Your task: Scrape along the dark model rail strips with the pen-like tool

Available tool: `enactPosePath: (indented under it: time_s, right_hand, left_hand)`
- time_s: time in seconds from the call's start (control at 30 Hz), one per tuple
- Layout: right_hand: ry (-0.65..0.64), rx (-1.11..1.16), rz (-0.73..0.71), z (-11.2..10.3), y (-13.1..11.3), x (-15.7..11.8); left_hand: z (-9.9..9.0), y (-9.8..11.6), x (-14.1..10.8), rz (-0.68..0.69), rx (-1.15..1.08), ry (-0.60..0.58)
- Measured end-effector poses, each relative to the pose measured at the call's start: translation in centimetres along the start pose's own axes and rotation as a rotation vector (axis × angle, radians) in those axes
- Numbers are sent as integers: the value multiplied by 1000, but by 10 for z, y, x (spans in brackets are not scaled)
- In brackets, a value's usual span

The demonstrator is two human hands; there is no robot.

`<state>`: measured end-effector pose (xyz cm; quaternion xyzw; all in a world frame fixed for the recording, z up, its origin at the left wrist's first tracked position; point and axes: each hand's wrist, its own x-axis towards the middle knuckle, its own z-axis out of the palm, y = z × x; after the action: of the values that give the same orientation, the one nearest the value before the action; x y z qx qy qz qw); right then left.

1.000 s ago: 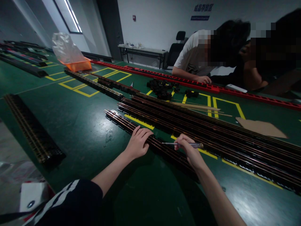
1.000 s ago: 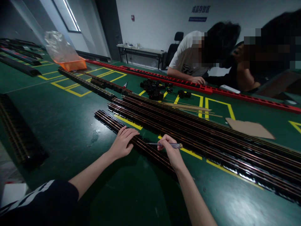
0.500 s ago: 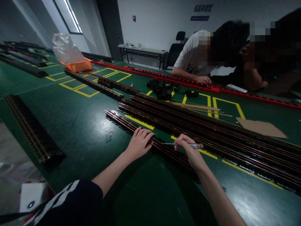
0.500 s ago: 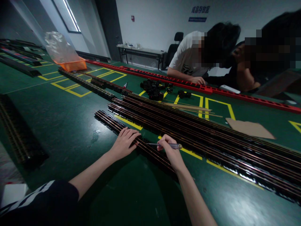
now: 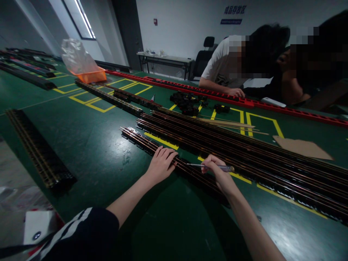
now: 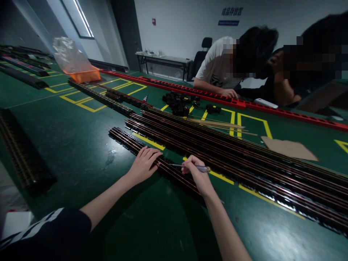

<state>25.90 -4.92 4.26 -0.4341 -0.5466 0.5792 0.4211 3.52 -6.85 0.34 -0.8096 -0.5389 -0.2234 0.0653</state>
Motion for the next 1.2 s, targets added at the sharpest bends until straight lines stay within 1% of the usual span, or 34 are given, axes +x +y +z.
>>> enactPosePath:
  time_s: [0.2, 0.43, 0.57, 0.77, 0.93, 1.2]
  right_hand:
    - [10, -3, -12, -2, 0, 1]
    - [47, 28, -9, -11, -1, 2]
    - [89, 89, -2, -13, 1, 5]
    - [196, 177, -7, -12, 1, 7]
    - [211, 231, -40, -13, 2, 8]
    - [247, 329, -48, -16, 2, 8]
  left_hand:
    - [-1, 0, 0, -6, -11, 0]
    - [-1, 0, 0, -6, -13, -4]
    - [0, 0, 0, -6, -14, -5]
    - [0, 0, -1, -2, -8, 3]
    - [0, 0, -1, 3, -4, 12]
    - [2, -1, -1, 5, -9, 26]
